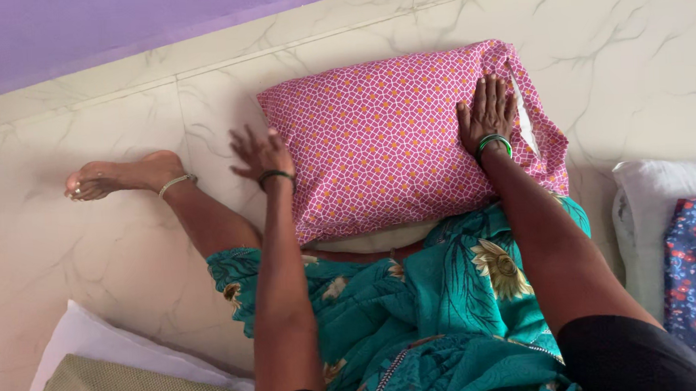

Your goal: The person sits on the floor and puts pillowcases on several pillows one by one. They insert each pillow into a case, adjust the fabric to fit, and smooth the surface before moving to the next pillow.

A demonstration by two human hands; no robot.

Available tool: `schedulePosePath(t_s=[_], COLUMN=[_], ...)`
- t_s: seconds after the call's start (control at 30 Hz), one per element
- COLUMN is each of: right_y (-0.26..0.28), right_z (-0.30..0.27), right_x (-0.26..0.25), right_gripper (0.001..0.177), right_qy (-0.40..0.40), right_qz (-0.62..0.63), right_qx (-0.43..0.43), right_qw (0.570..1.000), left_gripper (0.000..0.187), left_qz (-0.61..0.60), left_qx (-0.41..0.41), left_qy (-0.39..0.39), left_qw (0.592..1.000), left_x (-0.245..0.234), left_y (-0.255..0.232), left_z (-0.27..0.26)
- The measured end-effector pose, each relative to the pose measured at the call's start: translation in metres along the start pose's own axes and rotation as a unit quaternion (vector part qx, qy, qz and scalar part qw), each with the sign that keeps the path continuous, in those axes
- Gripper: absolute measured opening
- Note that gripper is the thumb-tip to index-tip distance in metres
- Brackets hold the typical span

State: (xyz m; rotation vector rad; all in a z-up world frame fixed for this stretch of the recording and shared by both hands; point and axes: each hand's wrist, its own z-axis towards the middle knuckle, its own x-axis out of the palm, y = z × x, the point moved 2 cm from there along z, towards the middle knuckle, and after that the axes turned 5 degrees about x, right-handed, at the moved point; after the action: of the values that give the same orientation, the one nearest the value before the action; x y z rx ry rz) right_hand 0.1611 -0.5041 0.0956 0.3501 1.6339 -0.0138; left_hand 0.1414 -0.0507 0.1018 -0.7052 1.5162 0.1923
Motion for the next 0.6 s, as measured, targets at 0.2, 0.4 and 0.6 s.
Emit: schedulePosePath(t_s=[0.2,0.4,0.6], right_y=[0.001,-0.003,-0.003], right_z=[-0.004,-0.001,-0.001], right_x=[-0.007,-0.003,0.005], right_gripper=[0.078,0.079,0.079], right_qy=[-0.010,-0.020,-0.023], right_qz=[0.032,0.040,0.037], right_qx=[-0.001,0.007,0.004], right_qw=[0.999,0.999,0.999], left_gripper=[0.076,0.089,0.102], left_qz=[0.046,0.113,0.082], left_qx=[0.338,0.289,0.185], left_qy=[0.100,0.134,0.124], left_qw=[0.935,0.941,0.971], left_x=[0.039,0.024,0.030], left_y=[-0.190,-0.188,-0.151], left_z=[-0.109,-0.073,-0.008])
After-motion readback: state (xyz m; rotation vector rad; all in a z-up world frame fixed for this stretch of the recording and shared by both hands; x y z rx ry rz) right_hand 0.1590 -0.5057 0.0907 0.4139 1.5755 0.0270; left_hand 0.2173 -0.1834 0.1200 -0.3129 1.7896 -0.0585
